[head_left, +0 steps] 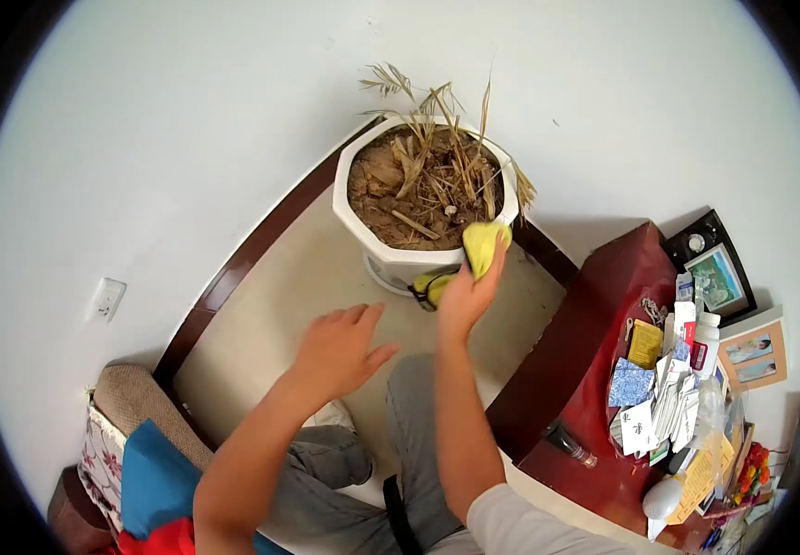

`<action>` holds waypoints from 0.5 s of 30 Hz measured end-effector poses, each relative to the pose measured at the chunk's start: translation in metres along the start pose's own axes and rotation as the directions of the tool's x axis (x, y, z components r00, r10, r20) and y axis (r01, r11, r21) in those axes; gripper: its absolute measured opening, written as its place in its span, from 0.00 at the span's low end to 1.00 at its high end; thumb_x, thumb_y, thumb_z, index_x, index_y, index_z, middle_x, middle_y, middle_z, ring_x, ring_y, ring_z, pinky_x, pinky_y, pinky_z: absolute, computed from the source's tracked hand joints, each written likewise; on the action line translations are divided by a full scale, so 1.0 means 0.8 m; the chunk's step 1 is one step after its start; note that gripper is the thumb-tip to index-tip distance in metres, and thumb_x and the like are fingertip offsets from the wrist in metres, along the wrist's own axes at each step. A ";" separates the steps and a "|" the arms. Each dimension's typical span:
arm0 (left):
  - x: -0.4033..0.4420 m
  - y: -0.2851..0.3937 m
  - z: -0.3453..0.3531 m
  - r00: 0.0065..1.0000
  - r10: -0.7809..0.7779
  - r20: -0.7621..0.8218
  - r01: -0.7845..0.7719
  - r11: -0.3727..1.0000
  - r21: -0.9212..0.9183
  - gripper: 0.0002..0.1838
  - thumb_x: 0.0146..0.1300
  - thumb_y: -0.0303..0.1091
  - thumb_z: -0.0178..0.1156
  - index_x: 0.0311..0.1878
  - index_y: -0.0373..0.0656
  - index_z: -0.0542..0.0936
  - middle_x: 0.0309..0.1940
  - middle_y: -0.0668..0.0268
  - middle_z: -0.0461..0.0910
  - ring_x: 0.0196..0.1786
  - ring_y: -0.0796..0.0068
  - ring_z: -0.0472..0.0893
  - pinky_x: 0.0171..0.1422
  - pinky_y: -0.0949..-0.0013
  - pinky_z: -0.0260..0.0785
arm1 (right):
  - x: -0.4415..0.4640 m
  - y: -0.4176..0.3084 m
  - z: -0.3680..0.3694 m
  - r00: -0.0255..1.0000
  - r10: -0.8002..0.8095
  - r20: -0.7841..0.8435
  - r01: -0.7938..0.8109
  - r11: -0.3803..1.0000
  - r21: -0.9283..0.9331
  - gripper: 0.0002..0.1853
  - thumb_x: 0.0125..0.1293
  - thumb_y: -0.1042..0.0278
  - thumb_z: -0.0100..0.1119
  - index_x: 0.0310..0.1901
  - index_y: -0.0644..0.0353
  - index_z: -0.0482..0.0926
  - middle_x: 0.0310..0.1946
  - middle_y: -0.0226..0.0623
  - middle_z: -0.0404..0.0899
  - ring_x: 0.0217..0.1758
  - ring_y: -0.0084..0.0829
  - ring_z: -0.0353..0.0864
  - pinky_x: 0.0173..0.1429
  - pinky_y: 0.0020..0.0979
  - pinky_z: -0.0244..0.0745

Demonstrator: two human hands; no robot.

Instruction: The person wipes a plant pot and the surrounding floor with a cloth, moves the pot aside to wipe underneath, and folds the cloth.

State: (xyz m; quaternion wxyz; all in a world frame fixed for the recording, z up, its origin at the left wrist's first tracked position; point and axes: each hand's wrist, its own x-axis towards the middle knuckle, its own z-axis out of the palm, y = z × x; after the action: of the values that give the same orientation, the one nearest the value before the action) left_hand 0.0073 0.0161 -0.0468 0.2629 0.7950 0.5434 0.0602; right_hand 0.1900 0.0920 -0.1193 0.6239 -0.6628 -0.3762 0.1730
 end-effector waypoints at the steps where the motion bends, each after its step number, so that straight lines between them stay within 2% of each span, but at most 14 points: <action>1: 0.011 -0.006 0.020 0.997 -0.054 0.060 0.065 0.979 -0.193 0.37 0.73 0.57 0.60 0.73 0.38 0.69 0.64 0.45 0.77 0.67 0.51 0.79 0.70 0.52 0.70 | -0.025 -0.001 0.001 0.996 0.087 0.005 -0.087 0.988 0.129 0.35 0.68 0.85 0.53 0.77 0.60 0.66 0.79 0.53 0.60 0.81 0.51 0.61 0.81 0.43 0.58; 2: 0.014 -0.006 0.028 0.987 -0.102 0.124 0.142 0.917 -0.373 0.38 0.74 0.59 0.58 0.75 0.39 0.67 0.67 0.45 0.75 0.70 0.52 0.77 0.72 0.52 0.69 | -0.052 -0.002 0.003 0.984 0.175 0.029 -0.177 0.950 0.256 0.34 0.68 0.85 0.53 0.77 0.60 0.66 0.78 0.53 0.62 0.81 0.50 0.62 0.81 0.43 0.58; 3: 0.019 0.001 0.020 0.948 -0.192 0.253 0.304 0.779 -0.549 0.40 0.75 0.61 0.57 0.76 0.39 0.64 0.69 0.47 0.74 0.71 0.54 0.75 0.73 0.54 0.68 | -0.073 -0.003 0.000 0.963 0.261 0.071 -0.268 0.891 0.367 0.33 0.68 0.86 0.53 0.76 0.61 0.67 0.77 0.53 0.63 0.81 0.48 0.62 0.80 0.42 0.58; 5: 0.032 0.018 0.011 0.809 -0.233 0.539 0.588 0.318 -0.744 0.43 0.75 0.64 0.54 0.79 0.41 0.59 0.73 0.50 0.70 0.75 0.58 0.72 0.75 0.57 0.66 | -0.103 -0.012 -0.028 0.940 0.258 0.223 -0.315 0.908 0.276 0.31 0.70 0.84 0.53 0.75 0.62 0.68 0.74 0.52 0.66 0.77 0.46 0.66 0.78 0.41 0.62; 8: 0.028 0.012 0.017 0.808 -0.238 0.538 0.583 0.201 -0.787 0.42 0.75 0.64 0.55 0.79 0.44 0.58 0.71 0.58 0.71 0.67 0.65 0.76 0.70 0.63 0.70 | -0.145 -0.017 -0.040 0.854 0.288 0.433 -0.407 0.889 0.211 0.27 0.71 0.79 0.56 0.71 0.64 0.70 0.70 0.52 0.70 0.71 0.45 0.71 0.72 0.41 0.67; 9: 0.029 0.002 0.023 0.820 -0.192 0.539 0.570 0.200 -0.797 0.41 0.74 0.65 0.55 0.77 0.46 0.59 0.67 0.60 0.72 0.63 0.67 0.77 0.67 0.62 0.71 | -0.158 -0.013 -0.040 0.815 0.300 0.496 -0.438 0.879 0.189 0.26 0.71 0.77 0.57 0.70 0.65 0.71 0.69 0.52 0.72 0.68 0.45 0.73 0.70 0.41 0.68; 10: 0.033 -0.006 0.033 0.835 -0.135 0.533 0.550 0.193 -0.813 0.40 0.73 0.66 0.55 0.75 0.47 0.61 0.63 0.63 0.74 0.58 0.69 0.77 0.64 0.62 0.72 | -0.167 -0.006 -0.037 0.863 0.204 0.463 -0.316 0.932 0.177 0.25 0.68 0.71 0.63 0.66 0.66 0.74 0.68 0.54 0.72 0.61 0.47 0.76 0.64 0.43 0.71; 11: 0.036 -0.015 0.043 0.848 -0.078 0.524 0.529 0.181 -0.829 0.39 0.72 0.67 0.55 0.73 0.49 0.63 0.59 0.65 0.76 0.54 0.71 0.78 0.60 0.62 0.74 | -0.165 0.002 -0.035 0.871 0.088 0.483 -0.141 0.987 0.073 0.25 0.67 0.69 0.65 0.65 0.67 0.75 0.69 0.55 0.71 0.59 0.48 0.77 0.63 0.44 0.72; 12: 0.037 -0.026 0.050 0.877 -0.065 0.475 0.479 0.087 -0.873 0.31 0.73 0.63 0.57 0.65 0.47 0.71 0.49 0.69 0.77 0.48 0.78 0.77 0.56 0.69 0.74 | -0.160 -0.010 -0.035 0.856 -0.022 0.516 0.038 0.999 -0.021 0.25 0.67 0.67 0.67 0.63 0.67 0.75 0.70 0.55 0.71 0.57 0.49 0.78 0.62 0.45 0.72; 13: 0.039 -0.043 0.050 0.873 -0.039 0.487 0.488 0.105 -0.866 0.29 0.73 0.59 0.58 0.63 0.44 0.73 0.48 0.69 0.78 0.46 0.78 0.77 0.55 0.70 0.74 | -0.155 -0.024 -0.033 0.824 -0.125 0.553 0.216 0.971 -0.103 0.25 0.66 0.66 0.68 0.62 0.68 0.76 0.72 0.56 0.70 0.56 0.50 0.78 0.61 0.46 0.72; 15: 0.046 -0.079 0.047 0.865 0.023 0.501 0.494 0.138 -0.859 0.25 0.74 0.53 0.59 0.59 0.39 0.77 0.44 0.69 0.81 0.44 0.78 0.79 0.54 0.72 0.75 | -0.131 -0.054 -0.036 0.657 -0.218 0.722 0.432 0.893 -0.123 0.26 0.65 0.65 0.70 0.63 0.67 0.78 0.75 0.55 0.65 0.61 0.51 0.78 0.64 0.44 0.74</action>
State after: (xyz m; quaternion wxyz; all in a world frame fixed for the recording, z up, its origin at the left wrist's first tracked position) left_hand -0.0164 0.0531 -0.1164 0.8168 0.3344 0.4320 0.1855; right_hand 0.1286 -0.0055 -0.0982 0.3566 -0.5527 -0.7154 0.2358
